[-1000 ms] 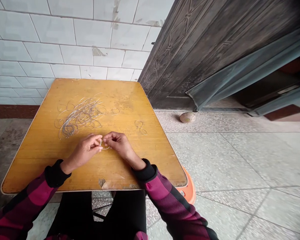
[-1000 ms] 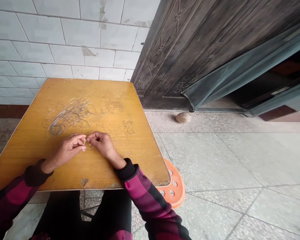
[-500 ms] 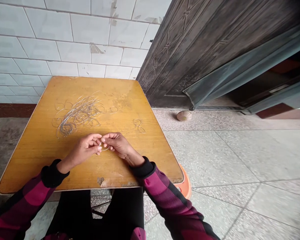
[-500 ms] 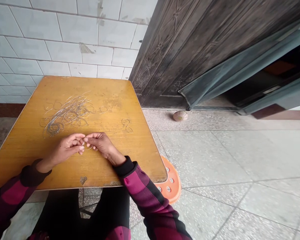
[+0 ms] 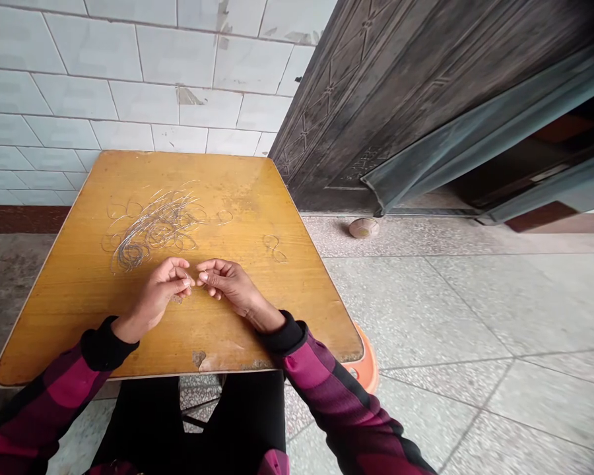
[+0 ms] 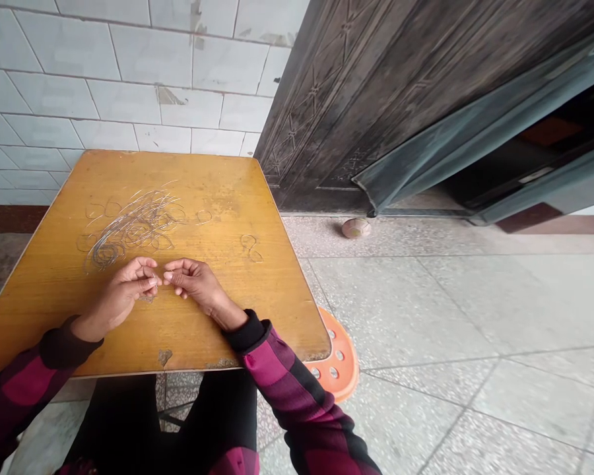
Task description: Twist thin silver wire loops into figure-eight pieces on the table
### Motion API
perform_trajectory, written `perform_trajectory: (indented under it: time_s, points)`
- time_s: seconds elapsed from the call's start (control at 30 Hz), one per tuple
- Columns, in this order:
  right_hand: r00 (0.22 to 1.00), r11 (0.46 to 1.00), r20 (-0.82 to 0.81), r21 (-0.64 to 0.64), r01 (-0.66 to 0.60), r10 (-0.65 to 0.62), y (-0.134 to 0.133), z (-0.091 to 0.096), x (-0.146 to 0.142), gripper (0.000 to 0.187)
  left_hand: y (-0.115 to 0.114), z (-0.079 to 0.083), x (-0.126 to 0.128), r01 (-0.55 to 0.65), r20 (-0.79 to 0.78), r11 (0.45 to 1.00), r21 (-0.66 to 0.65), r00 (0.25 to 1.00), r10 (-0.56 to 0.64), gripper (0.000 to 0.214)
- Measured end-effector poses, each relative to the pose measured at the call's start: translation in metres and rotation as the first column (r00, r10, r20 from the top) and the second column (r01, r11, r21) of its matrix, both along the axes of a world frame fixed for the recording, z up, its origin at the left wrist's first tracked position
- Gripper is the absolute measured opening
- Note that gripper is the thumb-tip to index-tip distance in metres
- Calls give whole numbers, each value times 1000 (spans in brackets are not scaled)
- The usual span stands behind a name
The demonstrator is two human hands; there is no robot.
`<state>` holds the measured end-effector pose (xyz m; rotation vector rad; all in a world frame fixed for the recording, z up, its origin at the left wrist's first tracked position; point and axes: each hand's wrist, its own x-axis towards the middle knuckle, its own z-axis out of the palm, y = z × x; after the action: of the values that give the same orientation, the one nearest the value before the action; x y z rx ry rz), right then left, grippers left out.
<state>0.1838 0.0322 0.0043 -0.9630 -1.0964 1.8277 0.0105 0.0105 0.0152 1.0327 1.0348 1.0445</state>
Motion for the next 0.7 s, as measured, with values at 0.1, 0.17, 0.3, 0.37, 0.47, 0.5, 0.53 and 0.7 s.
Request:
perform_trajectory:
  time_s: [0.1,0.17,0.3,0.37,0.47,0.5,0.53,0.7]
  points:
    - [1000,1000,-11,22,12,-12,-1,-2,-1,29,1,3,-1,-76,5,997,-9,997,76,27]
    - [1000,998,-9,56,18,-17,-2,-3,-1,29,1,4,0,-94,20,996,-2,995,94,26]
    - [999,994,25,106,38,-41,-4,-4,-1,34,-2,4,4,-144,84,989,-32,986,146,27]
    - [998,992,40,124,39,-44,-4,-5,-1,36,-3,3,6,-166,113,985,-52,979,171,28]
    - [997,987,60,158,29,-39,-5,-6,-1,37,-4,3,7,-183,140,981,-62,972,190,28]
    - [997,984,69,174,25,-38,-5,-6,-2,36,-4,3,8,-186,146,981,-63,970,193,28]
    - [996,981,79,192,23,-39,-5,-6,-1,35,-5,3,8,-189,150,980,-62,969,196,28]
    - [991,967,123,253,29,-62,-7,-4,-2,31,-5,2,8,-190,159,980,-61,967,198,27]
